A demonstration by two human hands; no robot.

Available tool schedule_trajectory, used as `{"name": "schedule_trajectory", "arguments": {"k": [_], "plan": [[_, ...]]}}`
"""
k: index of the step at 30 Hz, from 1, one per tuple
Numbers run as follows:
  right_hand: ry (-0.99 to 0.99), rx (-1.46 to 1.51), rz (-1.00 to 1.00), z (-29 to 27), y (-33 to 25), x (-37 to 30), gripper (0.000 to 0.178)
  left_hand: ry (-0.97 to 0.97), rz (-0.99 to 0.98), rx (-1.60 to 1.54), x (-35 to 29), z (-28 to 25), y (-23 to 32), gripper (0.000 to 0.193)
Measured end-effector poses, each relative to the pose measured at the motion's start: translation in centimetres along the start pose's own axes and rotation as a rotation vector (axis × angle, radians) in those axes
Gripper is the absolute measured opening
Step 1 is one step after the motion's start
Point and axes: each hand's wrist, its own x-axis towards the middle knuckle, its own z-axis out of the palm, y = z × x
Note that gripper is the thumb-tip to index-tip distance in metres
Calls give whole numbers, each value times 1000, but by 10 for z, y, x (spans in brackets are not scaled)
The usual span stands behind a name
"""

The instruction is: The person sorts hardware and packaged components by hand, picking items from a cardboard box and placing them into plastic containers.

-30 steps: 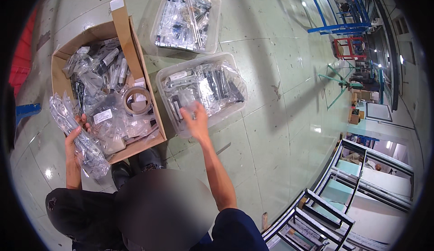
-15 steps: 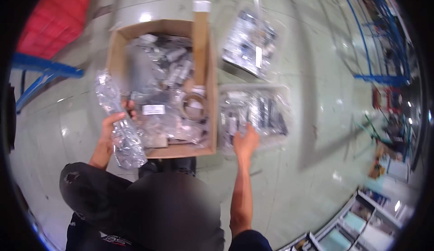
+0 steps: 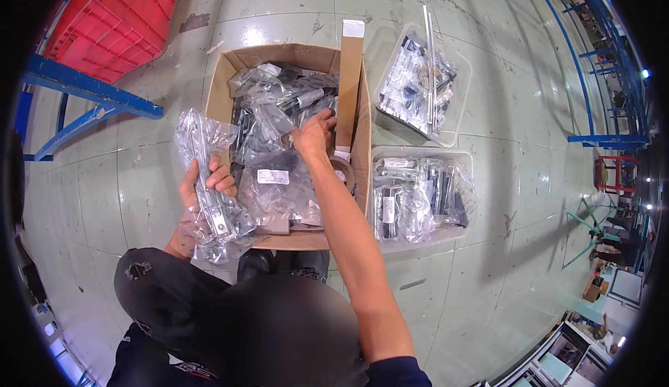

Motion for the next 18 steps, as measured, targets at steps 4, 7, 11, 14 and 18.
{"name": "schedule_trajectory", "arguments": {"k": [4,7,11,14,18], "plan": [[99,91,-64,18,12,-2,82,-6,-8,-14,-3,-3,4,33],[90,138,-19,21,20,5,83,30,-5,3,-1,4,1,32],[-136,378,272,6,26,8,57,55,-9,21,-1,2,2,31],[-350,683,452,-15,14,-5,38,23,-12,-40,0,1,2,30],[-590,1053,487,-42,21,-21,35,25,-29,-29,4,2,-2,29]]}}
